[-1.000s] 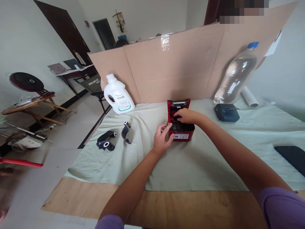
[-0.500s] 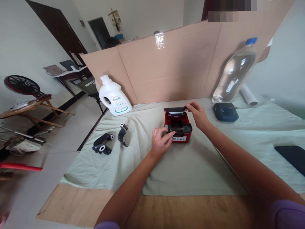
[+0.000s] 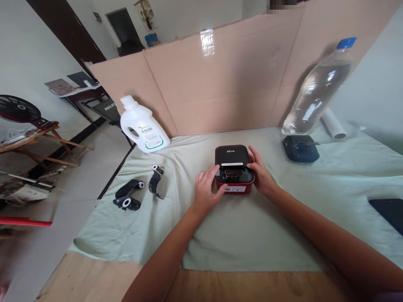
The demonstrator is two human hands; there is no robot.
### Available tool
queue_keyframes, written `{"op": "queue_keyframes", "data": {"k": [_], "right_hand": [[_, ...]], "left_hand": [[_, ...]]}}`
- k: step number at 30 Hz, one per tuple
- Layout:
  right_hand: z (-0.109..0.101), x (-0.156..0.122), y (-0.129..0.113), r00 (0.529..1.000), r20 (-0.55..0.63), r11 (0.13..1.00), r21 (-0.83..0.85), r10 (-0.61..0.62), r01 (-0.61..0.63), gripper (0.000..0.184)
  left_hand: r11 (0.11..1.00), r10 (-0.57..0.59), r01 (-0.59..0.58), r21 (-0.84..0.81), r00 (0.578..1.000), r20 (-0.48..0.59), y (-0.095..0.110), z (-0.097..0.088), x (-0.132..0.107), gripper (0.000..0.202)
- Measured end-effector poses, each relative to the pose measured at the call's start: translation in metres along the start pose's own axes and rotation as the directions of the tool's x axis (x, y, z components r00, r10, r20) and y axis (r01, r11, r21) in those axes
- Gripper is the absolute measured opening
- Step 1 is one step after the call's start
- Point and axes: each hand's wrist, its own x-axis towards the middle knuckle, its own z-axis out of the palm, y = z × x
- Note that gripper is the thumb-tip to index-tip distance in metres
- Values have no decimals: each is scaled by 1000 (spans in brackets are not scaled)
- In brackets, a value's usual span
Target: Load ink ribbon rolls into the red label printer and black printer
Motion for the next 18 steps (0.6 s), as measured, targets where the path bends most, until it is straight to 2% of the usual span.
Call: {"op": "queue_keyframes", "data": {"k": [6, 10, 18], "right_hand": [[1, -4, 2, 997, 30, 998, 9, -70, 69, 76], [3, -5, 8, 991, -1, 991, 26, -133, 133, 71], [3, -6, 4, 994, 25, 994, 25, -111, 110, 68]], "left_hand": [[999, 50, -49, 19, 999, -18, 1, 3, 1, 51], [997, 75, -74, 35, 997, -26, -1, 5, -2, 45], [994, 79, -77, 81, 997, -21, -2, 3, -6, 55]]}}
